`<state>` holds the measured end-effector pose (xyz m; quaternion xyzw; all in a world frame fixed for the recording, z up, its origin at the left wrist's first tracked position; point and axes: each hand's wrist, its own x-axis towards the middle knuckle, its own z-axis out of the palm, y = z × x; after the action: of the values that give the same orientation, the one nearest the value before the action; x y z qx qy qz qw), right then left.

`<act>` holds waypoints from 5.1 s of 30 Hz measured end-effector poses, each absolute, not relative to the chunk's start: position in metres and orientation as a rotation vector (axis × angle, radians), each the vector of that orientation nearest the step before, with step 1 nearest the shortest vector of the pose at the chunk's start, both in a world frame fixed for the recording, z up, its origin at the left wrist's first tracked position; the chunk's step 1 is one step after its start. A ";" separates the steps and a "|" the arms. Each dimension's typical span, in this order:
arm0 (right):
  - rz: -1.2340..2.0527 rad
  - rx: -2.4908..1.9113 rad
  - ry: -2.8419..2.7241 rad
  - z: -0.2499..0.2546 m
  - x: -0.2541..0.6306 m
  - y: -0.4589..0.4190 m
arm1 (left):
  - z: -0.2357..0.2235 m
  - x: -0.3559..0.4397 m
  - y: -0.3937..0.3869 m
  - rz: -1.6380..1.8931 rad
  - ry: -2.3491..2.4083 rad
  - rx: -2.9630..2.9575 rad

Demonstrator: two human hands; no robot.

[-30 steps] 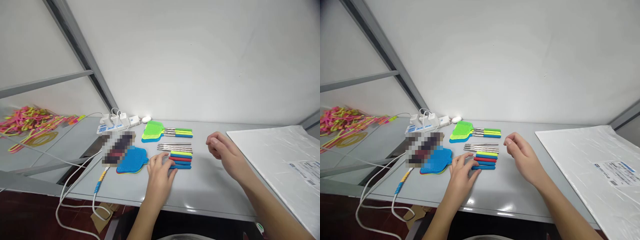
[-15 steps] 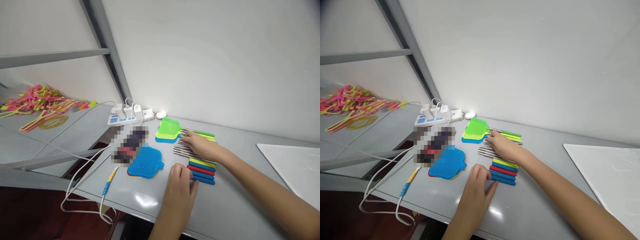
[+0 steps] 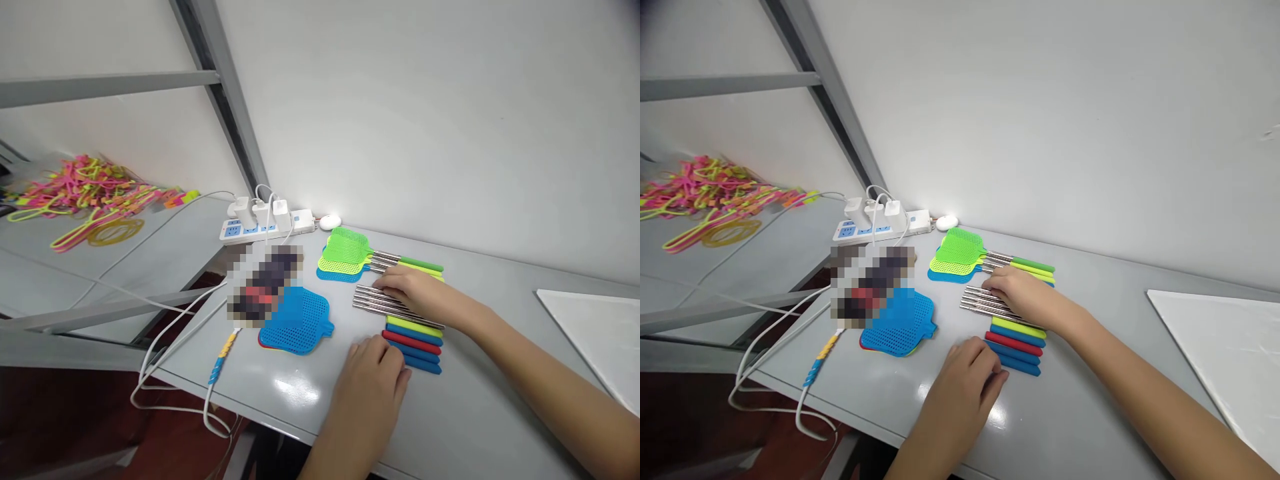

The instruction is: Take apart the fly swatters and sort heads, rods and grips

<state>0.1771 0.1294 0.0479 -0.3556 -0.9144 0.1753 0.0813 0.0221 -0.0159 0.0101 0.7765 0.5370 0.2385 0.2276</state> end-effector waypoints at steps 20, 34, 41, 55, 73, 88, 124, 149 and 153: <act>0.090 -1.366 -2.428 0.023 0.182 0.185 | 0.018 0.017 -0.022 0.732 1.340 2.092; 0.295 -1.393 -2.336 0.114 0.210 0.059 | 0.032 0.007 -0.037 1.758 1.356 1.659; 1.167 -1.256 -2.434 0.147 0.208 -0.043 | 0.037 -0.016 -0.054 1.686 1.201 1.581; -0.743 -0.874 -2.559 0.092 0.223 -0.058 | 0.053 -0.027 -0.084 1.512 1.200 0.865; 0.034 -1.135 -2.605 0.110 0.145 -0.048 | 0.041 -0.044 -0.075 1.438 1.086 0.647; 0.609 -1.124 -2.387 0.074 0.090 0.041 | 0.031 -0.065 -0.062 1.948 0.962 0.154; 1.352 -0.696 -0.754 0.124 0.183 -0.067 | 0.073 0.060 -0.081 1.241 1.400 1.974; 1.176 -0.657 -0.484 0.119 0.230 -0.033 | 0.092 0.105 -0.047 1.041 0.916 1.633; 1.103 -0.656 -0.509 0.123 0.225 -0.042 | 0.086 0.118 -0.051 1.117 0.948 1.638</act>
<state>0.2245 -0.0420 0.1233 -0.3026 -0.2347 0.5087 0.7711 0.1180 -0.0508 0.0862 0.6639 0.3841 0.4527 0.4547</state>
